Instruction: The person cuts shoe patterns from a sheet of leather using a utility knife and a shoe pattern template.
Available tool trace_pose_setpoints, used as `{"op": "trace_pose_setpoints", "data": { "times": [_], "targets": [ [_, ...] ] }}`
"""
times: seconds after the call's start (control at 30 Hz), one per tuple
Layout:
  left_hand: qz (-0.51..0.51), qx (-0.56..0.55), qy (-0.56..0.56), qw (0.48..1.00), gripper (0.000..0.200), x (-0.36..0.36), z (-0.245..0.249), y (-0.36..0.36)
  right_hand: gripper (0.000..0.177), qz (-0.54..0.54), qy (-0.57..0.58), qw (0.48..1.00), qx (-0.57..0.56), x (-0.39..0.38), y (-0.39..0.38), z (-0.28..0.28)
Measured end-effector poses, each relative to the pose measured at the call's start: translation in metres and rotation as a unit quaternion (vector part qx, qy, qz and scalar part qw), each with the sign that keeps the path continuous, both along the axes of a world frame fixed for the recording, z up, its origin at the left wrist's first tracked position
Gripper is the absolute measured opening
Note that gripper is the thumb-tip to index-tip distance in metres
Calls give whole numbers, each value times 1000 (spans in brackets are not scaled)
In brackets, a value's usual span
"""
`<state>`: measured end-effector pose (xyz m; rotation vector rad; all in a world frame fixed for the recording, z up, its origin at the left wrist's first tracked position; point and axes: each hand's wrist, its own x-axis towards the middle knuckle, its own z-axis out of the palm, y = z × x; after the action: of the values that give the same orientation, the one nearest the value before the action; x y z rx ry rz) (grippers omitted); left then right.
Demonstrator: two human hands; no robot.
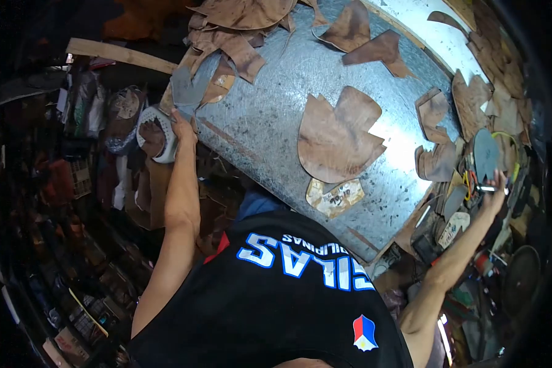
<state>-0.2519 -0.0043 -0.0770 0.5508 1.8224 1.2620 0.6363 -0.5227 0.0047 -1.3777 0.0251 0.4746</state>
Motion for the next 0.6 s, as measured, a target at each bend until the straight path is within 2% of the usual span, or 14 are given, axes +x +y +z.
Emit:
{"op": "trace_pose_setpoints", "data": {
  "times": [0.03, 0.07, 0.1, 0.13, 0.17, 0.2, 0.27, 0.3, 0.33, 0.4, 0.47, 0.5, 0.53, 0.6],
  "targets": [
    [-15, -1, -19, 1000, 75, 5, 5, -2, 24, 27, -17, 999, -26, -53, 40, 27],
    [-26, 2, -35, 999, 75, 6, 8, -5, 22, 142, 22, 989, 17, -100, 70, 48],
    [-3, 3, -44, 999, 75, 7, 8, -6, 24, 131, 29, 991, -1, -164, 110, 71],
    [-6, -4, -5, 1000, 74, 9, 7, -7, 24, 141, 76, 986, -35, -209, 138, 79],
    [11, 16, 26, 999, 74, 25, 26, -14, 26, 262, 40, 963, -56, -260, 159, 87],
    [-17, 2, 149, 989, 69, 1, -6, -3, 30, 359, 52, 931, -34, -304, 177, 86],
    [17, 36, 4, 999, 58, 37, 43, -19, 34, 380, -10, 898, -222, -377, 202, 69],
    [4, 52, -14, 999, 59, 32, 33, -17, 28, 457, -24, 869, -187, -416, 208, 66],
    [-9, 69, -32, 997, 60, 26, 23, -15, 27, 502, -48, 824, -259, -460, 226, 76],
    [-29, 11, -128, 991, 75, 29, 34, -21, 26, 551, -194, 767, -266, -526, 230, 59],
    [-95, 24, -102, 990, 79, 4, -17, -10, 25, 534, -283, 747, -275, -575, 223, 48],
    [-73, 6, 57, 996, 106, 10, -28, -11, 24, 521, -322, 727, -312, -590, 216, 45],
    [-79, 2, 40, 996, 104, 8, -54, -6, 22, 500, -361, 704, -351, -595, 206, 40],
    [-78, -1, 50, 996, 98, -6, -42, -7, 24, 389, -401, 760, -332, -592, 170, 7]
  ]
}}
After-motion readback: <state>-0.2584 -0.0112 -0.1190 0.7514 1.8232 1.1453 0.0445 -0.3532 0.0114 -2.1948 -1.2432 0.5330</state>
